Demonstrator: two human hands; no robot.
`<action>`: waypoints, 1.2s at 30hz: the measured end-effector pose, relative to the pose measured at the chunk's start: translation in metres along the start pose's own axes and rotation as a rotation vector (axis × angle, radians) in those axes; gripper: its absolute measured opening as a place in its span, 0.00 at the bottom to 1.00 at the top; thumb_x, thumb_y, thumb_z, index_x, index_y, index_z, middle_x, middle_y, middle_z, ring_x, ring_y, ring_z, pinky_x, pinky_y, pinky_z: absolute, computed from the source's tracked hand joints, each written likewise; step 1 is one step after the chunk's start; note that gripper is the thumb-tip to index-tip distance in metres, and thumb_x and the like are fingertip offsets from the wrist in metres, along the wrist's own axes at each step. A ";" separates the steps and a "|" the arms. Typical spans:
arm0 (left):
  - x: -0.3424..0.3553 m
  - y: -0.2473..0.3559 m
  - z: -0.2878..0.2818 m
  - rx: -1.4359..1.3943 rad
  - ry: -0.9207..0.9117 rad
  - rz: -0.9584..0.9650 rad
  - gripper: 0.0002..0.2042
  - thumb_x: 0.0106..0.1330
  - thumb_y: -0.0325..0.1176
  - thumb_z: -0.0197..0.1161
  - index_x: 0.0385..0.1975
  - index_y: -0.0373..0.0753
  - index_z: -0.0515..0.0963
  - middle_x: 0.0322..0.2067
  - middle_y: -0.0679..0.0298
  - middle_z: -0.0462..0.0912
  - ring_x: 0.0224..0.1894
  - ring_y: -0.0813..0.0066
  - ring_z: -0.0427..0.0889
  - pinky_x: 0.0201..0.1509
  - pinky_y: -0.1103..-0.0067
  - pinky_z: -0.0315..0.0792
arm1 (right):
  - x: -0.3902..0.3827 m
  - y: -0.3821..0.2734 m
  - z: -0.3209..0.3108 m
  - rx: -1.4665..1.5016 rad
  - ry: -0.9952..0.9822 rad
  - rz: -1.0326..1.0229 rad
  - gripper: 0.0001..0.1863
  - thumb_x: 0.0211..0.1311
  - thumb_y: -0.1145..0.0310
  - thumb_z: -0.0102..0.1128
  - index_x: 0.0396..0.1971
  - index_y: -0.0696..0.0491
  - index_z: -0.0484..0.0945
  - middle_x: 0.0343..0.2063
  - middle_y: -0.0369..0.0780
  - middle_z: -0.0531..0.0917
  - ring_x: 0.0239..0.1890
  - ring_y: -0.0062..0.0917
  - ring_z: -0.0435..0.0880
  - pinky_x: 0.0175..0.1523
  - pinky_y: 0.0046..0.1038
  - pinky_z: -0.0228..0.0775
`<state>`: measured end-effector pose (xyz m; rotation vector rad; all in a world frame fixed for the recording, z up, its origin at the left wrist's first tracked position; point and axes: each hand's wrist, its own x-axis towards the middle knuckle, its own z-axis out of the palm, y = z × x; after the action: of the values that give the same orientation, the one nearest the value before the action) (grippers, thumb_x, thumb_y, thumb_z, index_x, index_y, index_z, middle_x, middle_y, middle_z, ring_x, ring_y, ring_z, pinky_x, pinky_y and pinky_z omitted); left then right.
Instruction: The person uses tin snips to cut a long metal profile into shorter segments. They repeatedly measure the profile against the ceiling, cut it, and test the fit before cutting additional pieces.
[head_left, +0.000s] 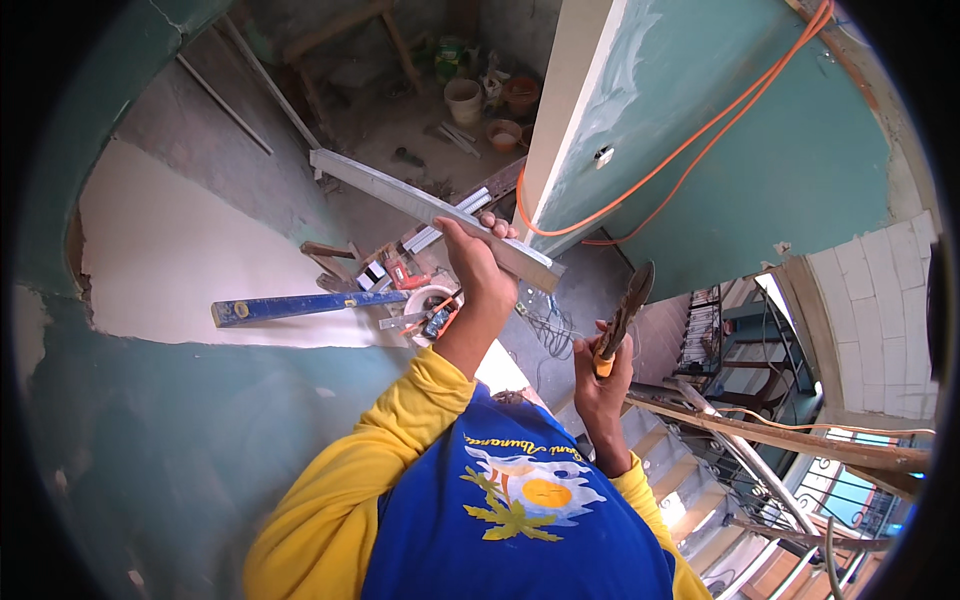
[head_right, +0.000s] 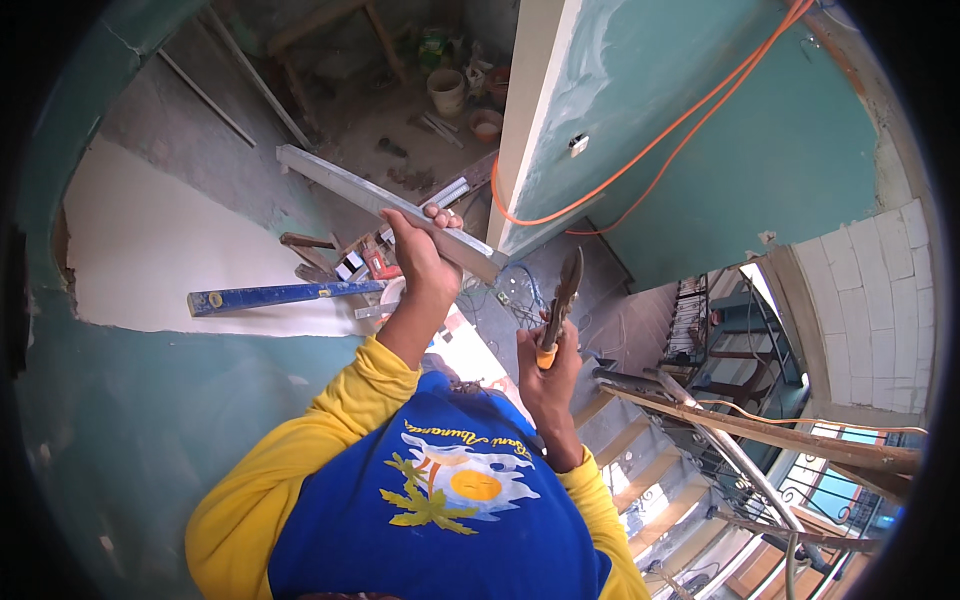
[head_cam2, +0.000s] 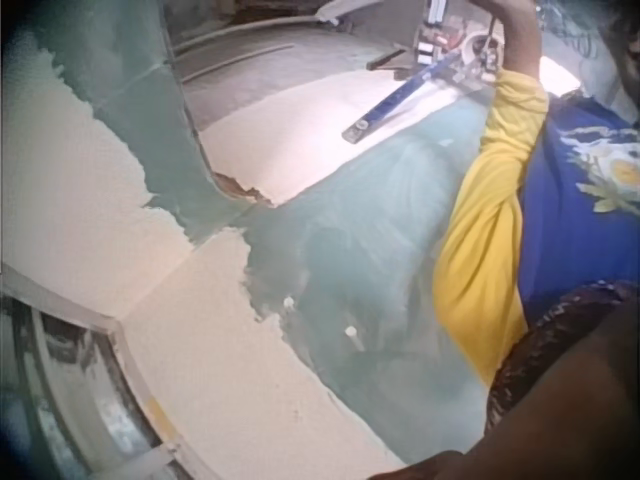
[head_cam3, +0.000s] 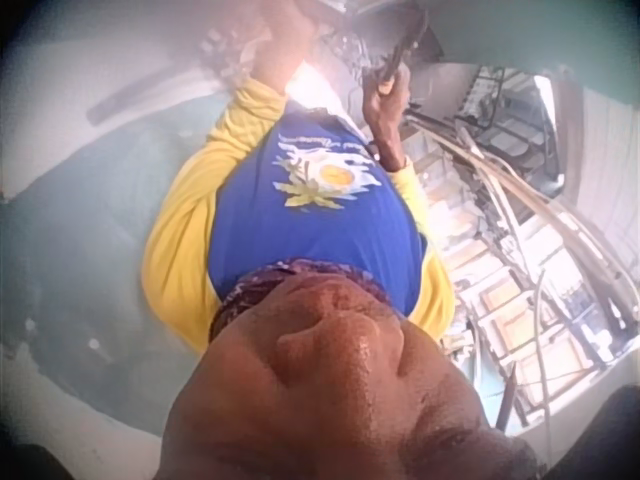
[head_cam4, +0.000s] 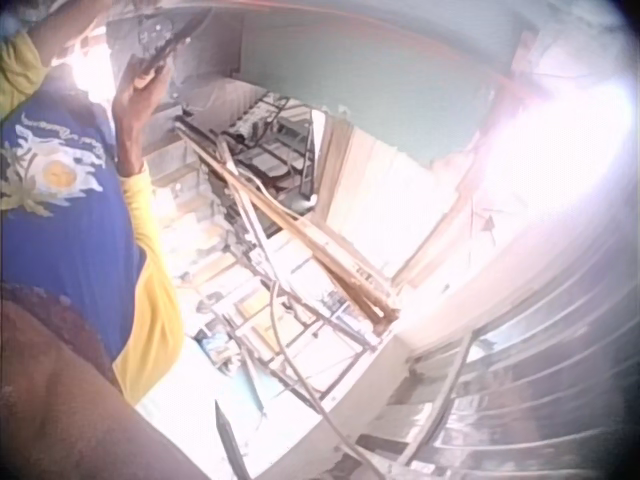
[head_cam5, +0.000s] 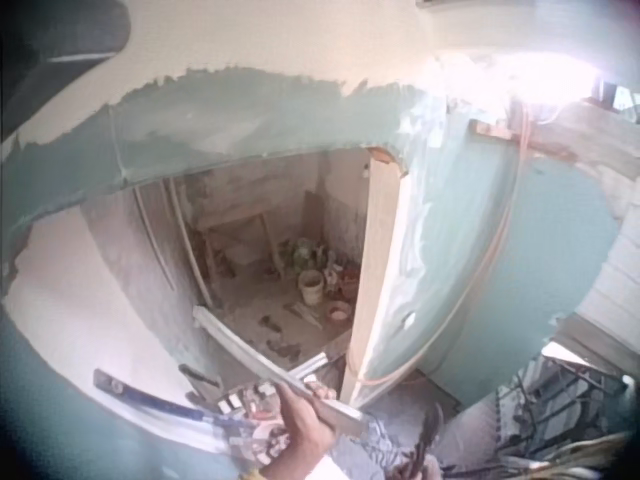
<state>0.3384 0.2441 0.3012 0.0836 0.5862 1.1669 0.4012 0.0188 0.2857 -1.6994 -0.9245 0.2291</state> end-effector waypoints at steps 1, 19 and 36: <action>-0.001 -0.003 -0.002 0.035 0.001 0.037 0.31 0.82 0.67 0.38 0.37 0.41 0.66 0.30 0.65 0.70 0.33 0.72 0.71 0.48 0.72 0.73 | 0.003 -0.003 -0.001 0.012 0.004 0.024 0.18 0.69 0.74 0.71 0.53 0.56 0.75 0.34 0.34 0.81 0.34 0.16 0.78 0.45 0.24 0.72; -0.042 -0.095 -0.118 0.770 -0.632 0.110 0.19 0.72 0.23 0.67 0.61 0.30 0.76 0.54 0.57 0.85 0.58 0.75 0.83 0.64 0.75 0.79 | 0.085 -0.051 0.008 0.054 -0.056 0.040 0.30 0.58 0.69 0.81 0.57 0.57 0.73 0.37 0.40 0.84 0.37 0.20 0.81 0.48 0.25 0.76; -0.045 0.018 0.015 0.712 -1.013 -0.165 0.40 0.72 0.41 0.72 0.76 0.34 0.56 0.71 0.51 0.69 0.71 0.57 0.76 0.66 0.60 0.81 | 0.082 -0.025 -0.045 0.019 -0.124 -0.048 0.30 0.56 0.73 0.78 0.57 0.58 0.74 0.40 0.47 0.88 0.43 0.29 0.90 0.51 0.30 0.80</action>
<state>0.3184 0.2148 0.3376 1.1407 0.0619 0.5777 0.4710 0.0422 0.3477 -1.6575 -1.0502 0.3127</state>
